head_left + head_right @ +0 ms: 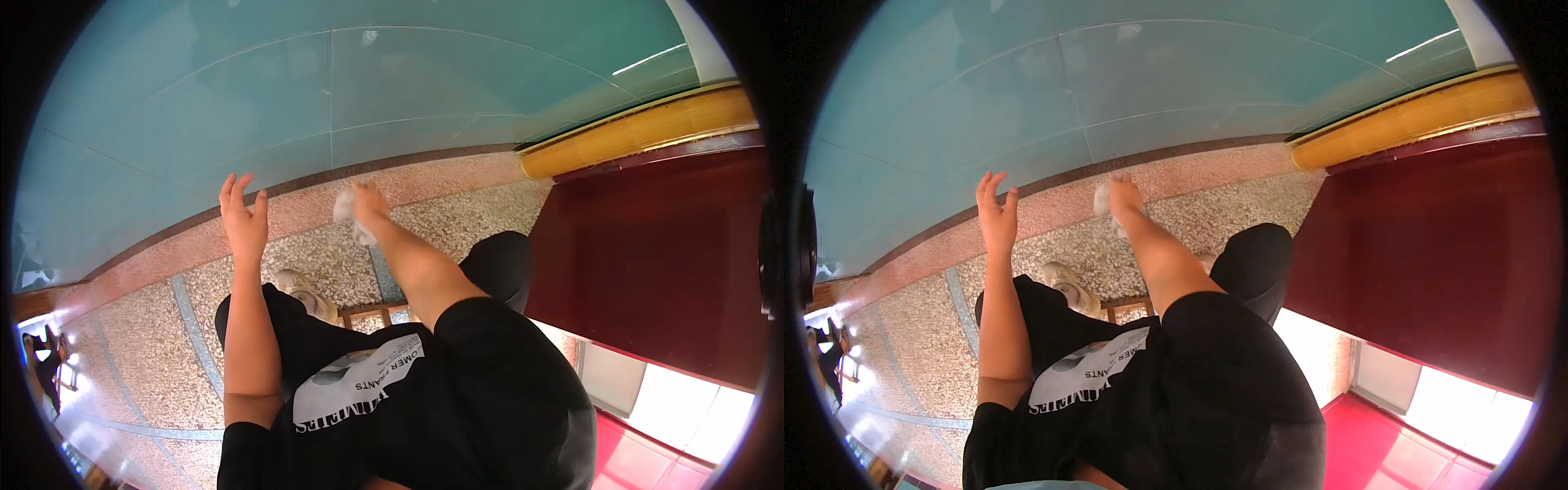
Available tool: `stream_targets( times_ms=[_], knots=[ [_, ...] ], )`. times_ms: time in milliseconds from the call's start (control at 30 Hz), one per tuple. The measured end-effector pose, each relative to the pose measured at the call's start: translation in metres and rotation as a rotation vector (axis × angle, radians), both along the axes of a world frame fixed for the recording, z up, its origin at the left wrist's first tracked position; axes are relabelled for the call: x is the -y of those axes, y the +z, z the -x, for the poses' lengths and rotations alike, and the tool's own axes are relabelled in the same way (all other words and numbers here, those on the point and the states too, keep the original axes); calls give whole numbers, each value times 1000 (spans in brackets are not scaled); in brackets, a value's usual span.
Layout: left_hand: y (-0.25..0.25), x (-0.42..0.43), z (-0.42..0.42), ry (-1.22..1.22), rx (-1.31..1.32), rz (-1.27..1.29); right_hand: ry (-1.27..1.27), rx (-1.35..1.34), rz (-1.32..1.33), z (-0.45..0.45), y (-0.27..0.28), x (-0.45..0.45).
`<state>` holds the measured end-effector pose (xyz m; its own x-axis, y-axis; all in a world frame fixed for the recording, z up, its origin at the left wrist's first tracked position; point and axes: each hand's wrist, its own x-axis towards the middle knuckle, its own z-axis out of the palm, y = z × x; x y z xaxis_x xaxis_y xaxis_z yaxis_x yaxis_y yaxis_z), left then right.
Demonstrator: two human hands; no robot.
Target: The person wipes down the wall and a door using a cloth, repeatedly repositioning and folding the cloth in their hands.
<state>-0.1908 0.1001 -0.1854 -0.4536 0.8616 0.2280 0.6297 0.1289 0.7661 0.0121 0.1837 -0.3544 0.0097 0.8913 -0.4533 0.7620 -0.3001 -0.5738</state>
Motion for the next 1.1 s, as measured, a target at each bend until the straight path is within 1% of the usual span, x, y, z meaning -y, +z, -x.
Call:
stream_targets(
  times_ms=[33, 100, 133, 200, 233, 300, 333, 400, 467, 533, 600, 667, 700, 767, 833, 900, 933, 967, 1000, 1033, 1067, 1100],
  knots=[
    [-6, -1, 3, 9, -23, -5, -98, -70, 111, 2, 19, 26],
    [-12, 4, 7, 28, -34, 0, 467, 143, -23, -11, 2, 62],
    [-9, 4, 7, 17, 3, 7, 470, 148, -16, -19, 1, 72],
    [-7, 5, 6, 10, 41, 5, 535, 87, 118, -34, 0, 81],
    [-5, 8, 6, 10, 53, 13, 535, 86, 115, -42, 5, 82],
    [-5, 9, 10, 6, 58, 17, 336, -173, 233, -64, 14, 78],
    [-12, 10, 14, -2, 56, -10, 337, -174, 232, -76, 17, 77],
    [-24, 11, 21, -19, 50, -52, 241, 39, 70, -94, 20, 70],
    [-31, 12, 25, -31, 220, -91, 217, 65, -85, -98, 67, 57],
    [-30, 16, 23, -28, 243, -82, 111, 2, -366, -124, 49, 24],
    [-29, 17, 22, -29, 265, -76, -126, -117, -341, -121, 123, 4],
    [-28, 17, 22, -54, 330, -77, -178, -71, -558, -127, 151, -22],
    [-27, 17, 22, -53, 333, -79, -194, -42, -607, -126, 163, -36],
    [-25, 16, 20, -51, 367, -83, -205, -8, -656, -114, 184, -54],
    [-23, 16, 17, -51, 371, -85, -214, 110, -869, -93, 199, -63],
    [-25, 13, 18, -48, 376, -87, -195, 87, -853, -47, 198, -60],
    [-27, 10, 19, -51, 358, -93, -190, 120, -919, -16, 184, -52],
    [-28, 9, 19, -55, 340, -98, -128, 183, -855, 6, 143, -51],
    [-28, 9, 19, -57, 339, -95, -236, -206, -462, 26, 111, -40],
    [-25, 10, 17, -55, 332, -90, -43, -11, -226, 37, 39, -32],
    [-21, 6, 19, -50, 320, -96, 155, -244, 22, 29, 32, -1],
    [-19, 2, 22, -51, 311, -111, 117, -81, 29, 33, 13, 22]
  ],
)
